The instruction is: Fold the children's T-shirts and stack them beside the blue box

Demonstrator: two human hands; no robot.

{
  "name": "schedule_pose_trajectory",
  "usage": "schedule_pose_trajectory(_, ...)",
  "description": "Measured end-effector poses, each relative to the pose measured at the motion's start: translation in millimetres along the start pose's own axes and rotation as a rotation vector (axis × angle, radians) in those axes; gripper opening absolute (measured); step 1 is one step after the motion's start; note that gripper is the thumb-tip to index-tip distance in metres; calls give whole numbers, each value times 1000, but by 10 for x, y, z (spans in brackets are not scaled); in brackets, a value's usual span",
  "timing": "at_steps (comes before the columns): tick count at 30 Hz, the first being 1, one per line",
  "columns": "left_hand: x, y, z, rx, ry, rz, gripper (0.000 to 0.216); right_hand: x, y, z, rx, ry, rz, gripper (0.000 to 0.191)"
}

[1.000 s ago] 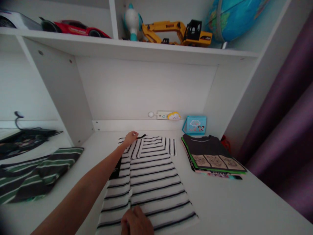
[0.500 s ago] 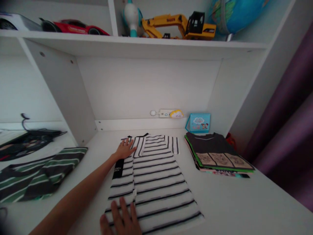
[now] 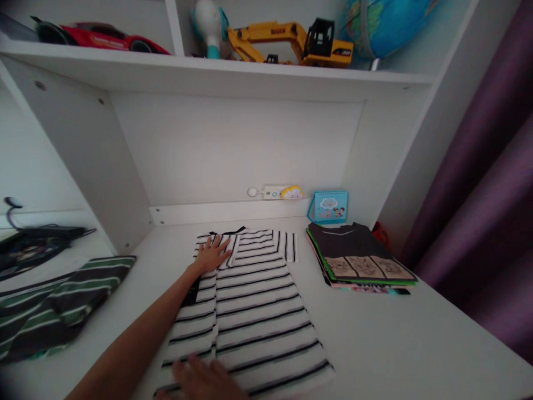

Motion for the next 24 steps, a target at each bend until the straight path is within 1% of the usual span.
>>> schedule_pose_trajectory(1, 3, -5, 8, 2, -2, -5, 61, -275, 19, -213, 13, -12, -11, 28)
schedule_pose_trajectory(2, -4, -6, 14, 4, -9, -20, 61, -525, 32, -562, 134, -37, 10, 33)
schedule_pose_trajectory(3, -13, -5, 19, 5, -18, -33, 61, -756, 62, -987, 312, -38, 38, 34)
schedule_pose_trajectory(4, -20, -4, 23, 5, -26, -43, 61, -971, 128, -1447, 533, -2, 60, 34)
schedule_pose_trajectory(5, -24, -2, 25, 3, -33, -48, 60, -1161, 248, -1905, 789, 54, 82, 33)
schedule_pose_trajectory(6, -26, -1, 26, 2, -37, -52, 60, -1330, 314, -2240, 920, 91, 65, 34)
schedule_pose_trajectory(7, -25, 0, 25, 2, -39, -53, 60, -1435, 354, -2515, 1003, 108, 54, 35)
schedule_pose_trajectory(8, -23, 0, 24, 3, -37, -53, 60, -1486, 393, -2746, 1076, 114, 48, 36)
schedule_pose_trajectory(9, -19, -2, 25, 3, -34, -53, 60, -1494, 412, -2925, 1118, 108, 38, 36)
schedule_pose_trajectory(10, -15, -4, 28, 2, -30, -53, 60, -1467, 431, -3069, 1158, 94, 33, 36)
schedule_pose_trajectory(12, -6, -10, 35, 1, -26, -56, 60, -1371, 467, -3265, 1230, 48, 21, 37)
schedule_pose_trajectory(15, 0, -15, 45, 0, -28, -65, 59, -1241, 494, -3422, 1323, -52, -2, 39)
schedule_pose_trajectory(19, 2, -9, 42, 3, -15, -55, 62, -1168, 447, -3515, 1376, -229, -30, 31)
schedule_pose_trajectory(24, 3, 0, 26, 11, 14, -23, 68, -1147, 333, -3517, 1340, -405, -66, 30)
Point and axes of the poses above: each hand's wrist, its own y-axis away from the middle knuckle, its own x-axis out of the palm, z = x × y, the point moved 9 cm from there along -y, towards the middle knuckle, and after that the axes turned 6 degrees about z, right-handed, at the moved point
